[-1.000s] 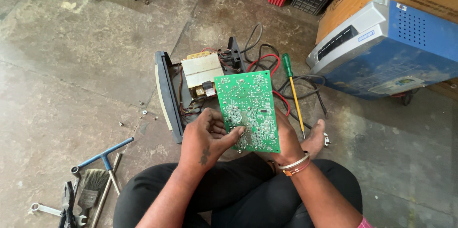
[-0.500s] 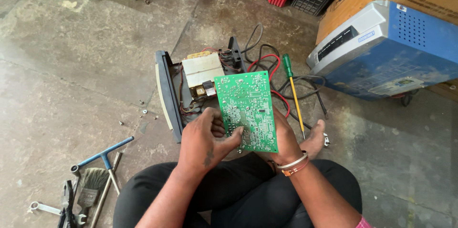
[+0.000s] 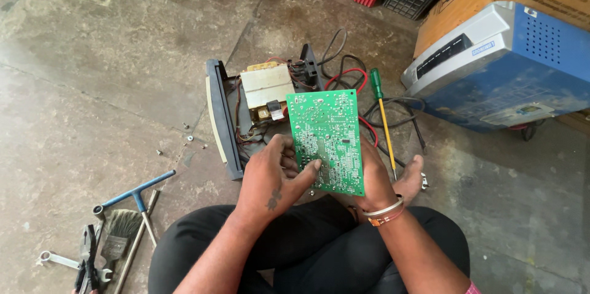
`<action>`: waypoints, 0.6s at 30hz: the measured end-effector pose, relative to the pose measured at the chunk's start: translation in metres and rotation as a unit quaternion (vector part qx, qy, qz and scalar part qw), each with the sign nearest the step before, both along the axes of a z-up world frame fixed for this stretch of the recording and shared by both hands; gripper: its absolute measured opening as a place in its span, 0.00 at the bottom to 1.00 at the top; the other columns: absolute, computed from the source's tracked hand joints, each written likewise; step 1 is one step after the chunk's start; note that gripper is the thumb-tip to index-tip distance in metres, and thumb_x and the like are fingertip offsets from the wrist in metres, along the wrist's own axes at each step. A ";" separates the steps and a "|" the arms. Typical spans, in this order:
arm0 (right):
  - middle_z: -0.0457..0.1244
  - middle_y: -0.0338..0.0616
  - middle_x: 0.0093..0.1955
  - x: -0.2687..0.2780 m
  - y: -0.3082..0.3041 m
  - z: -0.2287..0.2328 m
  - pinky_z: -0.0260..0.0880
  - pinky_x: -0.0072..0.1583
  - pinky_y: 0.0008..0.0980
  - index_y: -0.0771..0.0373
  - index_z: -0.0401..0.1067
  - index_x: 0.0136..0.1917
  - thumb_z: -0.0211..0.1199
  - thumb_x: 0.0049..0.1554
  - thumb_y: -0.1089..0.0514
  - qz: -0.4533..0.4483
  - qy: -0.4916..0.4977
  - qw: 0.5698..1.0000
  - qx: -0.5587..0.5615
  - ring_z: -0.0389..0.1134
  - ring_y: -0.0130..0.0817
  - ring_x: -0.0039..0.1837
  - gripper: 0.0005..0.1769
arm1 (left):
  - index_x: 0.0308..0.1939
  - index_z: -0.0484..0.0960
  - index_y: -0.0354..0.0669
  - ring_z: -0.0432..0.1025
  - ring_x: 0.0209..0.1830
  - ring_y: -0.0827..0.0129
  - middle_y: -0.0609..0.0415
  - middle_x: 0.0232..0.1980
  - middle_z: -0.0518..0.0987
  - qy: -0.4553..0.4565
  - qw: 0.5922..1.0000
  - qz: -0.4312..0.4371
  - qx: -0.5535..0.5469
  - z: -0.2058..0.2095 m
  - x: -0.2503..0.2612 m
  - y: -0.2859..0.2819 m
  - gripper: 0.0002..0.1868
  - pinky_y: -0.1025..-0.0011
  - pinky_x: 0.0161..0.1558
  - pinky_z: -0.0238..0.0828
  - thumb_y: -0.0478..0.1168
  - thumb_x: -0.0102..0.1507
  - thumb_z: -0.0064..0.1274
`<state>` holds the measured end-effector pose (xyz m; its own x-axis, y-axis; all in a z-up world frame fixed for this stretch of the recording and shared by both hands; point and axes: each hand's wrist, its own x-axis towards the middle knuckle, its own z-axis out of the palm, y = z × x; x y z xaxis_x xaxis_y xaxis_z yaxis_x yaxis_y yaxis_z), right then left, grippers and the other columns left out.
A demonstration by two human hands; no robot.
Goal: The person sits on the floor and works on an open electronic device, likely an inverter. They use a screwdriver to loosen screws and remove a green circuit board. After inspecting the board, they place it back into the device and use the screwdriver to secure it.
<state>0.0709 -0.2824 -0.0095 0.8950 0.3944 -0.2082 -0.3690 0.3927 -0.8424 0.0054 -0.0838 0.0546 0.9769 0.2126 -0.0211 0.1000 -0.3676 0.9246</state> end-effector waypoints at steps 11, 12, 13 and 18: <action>0.67 0.46 0.58 -0.002 0.003 0.010 0.70 0.56 0.32 0.68 0.68 0.68 0.46 0.69 0.56 0.039 -0.027 0.998 0.039 0.69 0.31 0.55 0.20 | 0.45 0.77 0.34 0.80 0.28 0.70 0.51 0.33 0.84 0.012 0.998 0.036 -0.040 -0.006 -0.001 -0.010 0.23 0.72 0.34 0.79 0.45 0.53 0.66; 0.67 0.46 0.58 -0.002 0.003 0.010 0.70 0.57 0.33 0.69 0.68 0.69 0.46 0.69 0.56 0.040 -0.032 0.998 0.039 0.69 0.31 0.55 0.21 | 0.45 0.77 0.34 0.80 0.28 0.70 0.51 0.33 0.85 0.014 0.999 0.040 -0.032 -0.006 -0.001 -0.011 0.23 0.72 0.34 0.78 0.45 0.54 0.66; 0.67 0.46 0.59 -0.002 0.004 0.009 0.71 0.57 0.33 0.68 0.67 0.69 0.45 0.68 0.56 0.034 -0.027 0.998 0.034 0.69 0.31 0.56 0.22 | 0.46 0.77 0.35 0.80 0.28 0.69 0.50 0.33 0.84 0.021 0.998 0.045 -0.045 -0.007 -0.001 -0.012 0.23 0.72 0.34 0.78 0.45 0.54 0.65; 0.67 0.48 0.63 -0.003 0.008 0.005 0.71 0.61 0.35 0.68 0.64 0.72 0.42 0.66 0.56 0.014 -0.036 0.999 0.005 0.70 0.33 0.61 0.25 | 0.46 0.76 0.36 0.79 0.30 0.69 0.51 0.34 0.84 0.027 0.996 0.055 -0.065 -0.012 -0.002 -0.012 0.22 0.71 0.35 0.77 0.45 0.55 0.63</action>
